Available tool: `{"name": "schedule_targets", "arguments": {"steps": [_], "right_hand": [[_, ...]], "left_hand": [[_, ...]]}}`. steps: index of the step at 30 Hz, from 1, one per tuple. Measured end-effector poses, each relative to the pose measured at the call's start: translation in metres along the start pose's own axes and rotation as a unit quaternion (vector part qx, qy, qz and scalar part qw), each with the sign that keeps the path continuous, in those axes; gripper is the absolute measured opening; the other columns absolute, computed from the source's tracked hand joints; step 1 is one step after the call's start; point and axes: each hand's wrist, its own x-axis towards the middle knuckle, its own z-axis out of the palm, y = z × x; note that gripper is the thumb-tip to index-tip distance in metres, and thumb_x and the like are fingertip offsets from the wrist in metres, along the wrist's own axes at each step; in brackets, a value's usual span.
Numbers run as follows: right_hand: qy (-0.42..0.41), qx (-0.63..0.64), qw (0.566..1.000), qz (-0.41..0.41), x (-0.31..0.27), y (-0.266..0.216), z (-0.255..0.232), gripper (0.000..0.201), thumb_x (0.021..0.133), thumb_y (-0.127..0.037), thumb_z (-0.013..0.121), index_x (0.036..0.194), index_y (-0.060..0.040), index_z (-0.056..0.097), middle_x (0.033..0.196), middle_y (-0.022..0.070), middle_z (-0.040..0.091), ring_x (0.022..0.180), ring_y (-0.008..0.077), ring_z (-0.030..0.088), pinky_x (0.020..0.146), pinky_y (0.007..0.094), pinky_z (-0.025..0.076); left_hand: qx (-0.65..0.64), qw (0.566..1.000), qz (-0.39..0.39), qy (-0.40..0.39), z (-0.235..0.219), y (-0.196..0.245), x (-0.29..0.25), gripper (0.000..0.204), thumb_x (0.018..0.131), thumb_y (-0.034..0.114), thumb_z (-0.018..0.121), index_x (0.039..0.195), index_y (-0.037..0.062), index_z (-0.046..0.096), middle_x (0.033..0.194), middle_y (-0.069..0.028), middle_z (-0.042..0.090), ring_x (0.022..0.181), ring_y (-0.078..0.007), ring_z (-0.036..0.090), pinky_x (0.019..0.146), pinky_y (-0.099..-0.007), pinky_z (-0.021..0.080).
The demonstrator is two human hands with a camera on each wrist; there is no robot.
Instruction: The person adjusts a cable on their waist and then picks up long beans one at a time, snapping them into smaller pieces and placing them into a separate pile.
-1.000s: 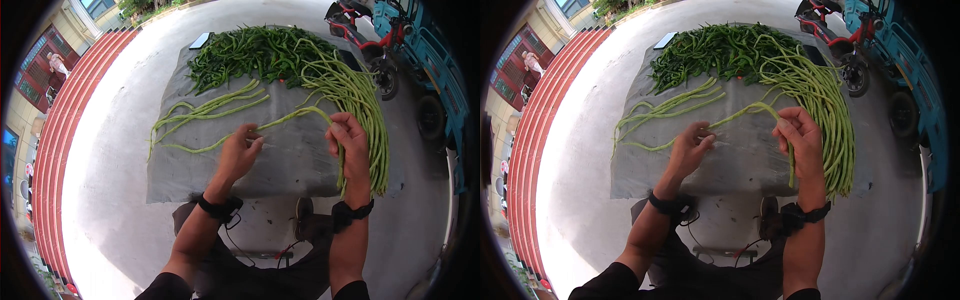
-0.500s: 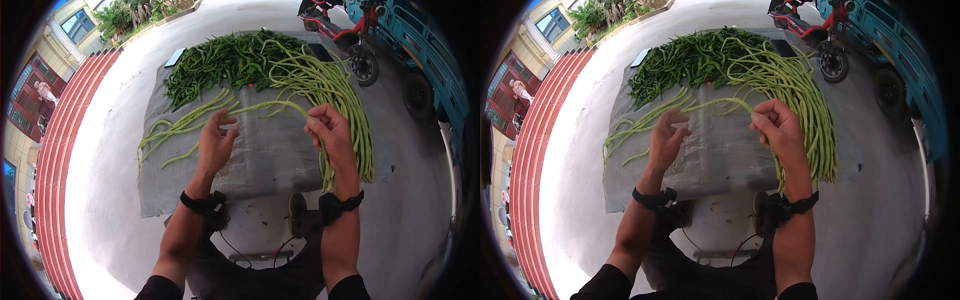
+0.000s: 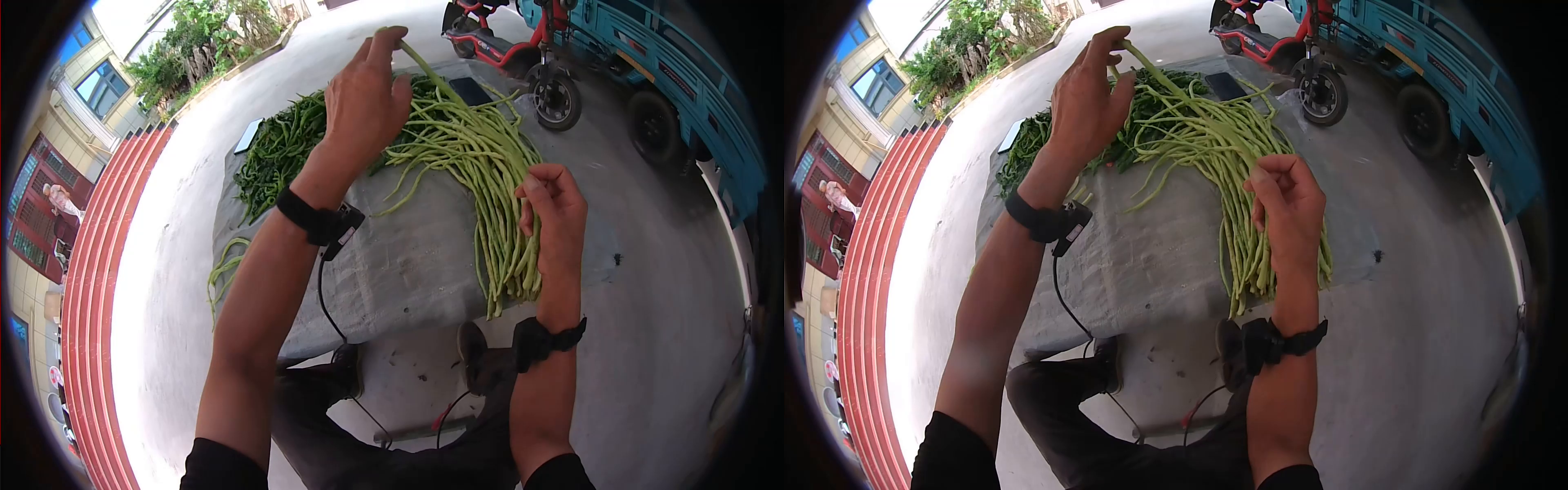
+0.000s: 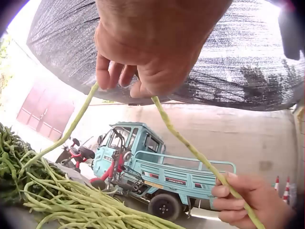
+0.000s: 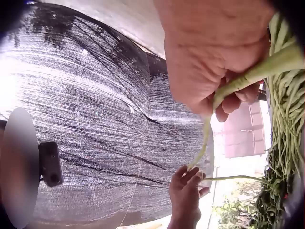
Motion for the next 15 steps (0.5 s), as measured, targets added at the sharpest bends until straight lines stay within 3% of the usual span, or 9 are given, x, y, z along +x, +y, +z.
{"name": "schedule_targets", "arguments": {"steps": [4,6,8,11,14,15], "right_hand": [[0.059,-0.050,0.997,-0.031,0.004,-0.006,-0.014,0.009,0.102,-0.008,0.071,0.107,-0.0024,0.067,0.087,0.0029,0.070,0.062,0.0039,0.055,0.051,0.0229,0.042],[0.097,-0.144,0.984,-0.048,0.008,0.001,-0.025,0.009,0.101,-0.009,0.072,0.105,-0.0025,0.067,0.087,0.0031,0.071,0.064,0.0071,0.059,0.056,0.0266,0.046],[0.140,-0.293,0.943,-0.069,0.013,0.016,-0.044,0.011,0.098,-0.009,0.074,0.101,-0.0021,0.066,0.084,0.0045,0.071,0.066,0.0127,0.063,0.062,0.0321,0.051],[0.139,-0.453,0.878,-0.070,0.005,0.013,-0.057,0.015,0.094,-0.010,0.075,0.097,-0.0006,0.064,0.081,0.0102,0.071,0.072,0.0252,0.069,0.071,0.0409,0.053],[0.146,-0.489,0.859,-0.030,0.005,0.008,-0.064,0.016,0.093,-0.011,0.074,0.096,-0.0004,0.062,0.080,0.0152,0.069,0.075,0.0345,0.069,0.072,0.0451,0.053],[0.147,-0.497,0.855,-0.019,0.005,0.006,-0.067,0.015,0.092,-0.011,0.074,0.095,-0.0008,0.062,0.080,0.0153,0.069,0.076,0.0350,0.069,0.073,0.0455,0.053]], "left_hand": [[0.018,0.997,0.074,0.016,0.043,0.030,0.043,0.057,0.093,0.012,0.066,0.148,0.0151,0.052,0.131,-0.0186,0.070,0.112,-0.0408,0.071,0.094,-0.0531,0.056],[-0.030,0.998,0.025,-0.053,0.077,0.038,0.045,0.062,0.091,0.011,0.066,0.151,0.0127,0.050,0.134,-0.0217,0.068,0.120,-0.0434,0.068,0.100,-0.0566,0.054],[-0.054,0.990,-0.016,-0.127,0.118,0.036,0.032,0.068,0.091,0.011,0.067,0.155,0.0116,0.047,0.141,-0.0235,0.066,0.127,-0.0444,0.065,0.105,-0.0562,0.052],[-0.114,0.959,-0.028,-0.256,0.172,0.026,-0.003,0.074,0.091,0.011,0.066,0.161,0.0100,0.042,0.150,-0.0247,0.061,0.132,-0.0439,0.063,0.111,-0.0530,0.050],[-0.106,0.960,-0.013,-0.258,0.206,0.026,-0.036,0.073,0.091,0.009,0.062,0.162,0.0142,0.042,0.145,-0.0236,0.064,0.131,-0.0426,0.064,0.111,-0.0520,0.050],[-0.097,0.949,-0.051,-0.296,0.202,0.033,-0.036,0.073,0.091,0.008,0.060,0.162,0.0166,0.043,0.143,-0.0227,0.066,0.130,-0.0424,0.064,0.111,-0.0518,0.050]]}}
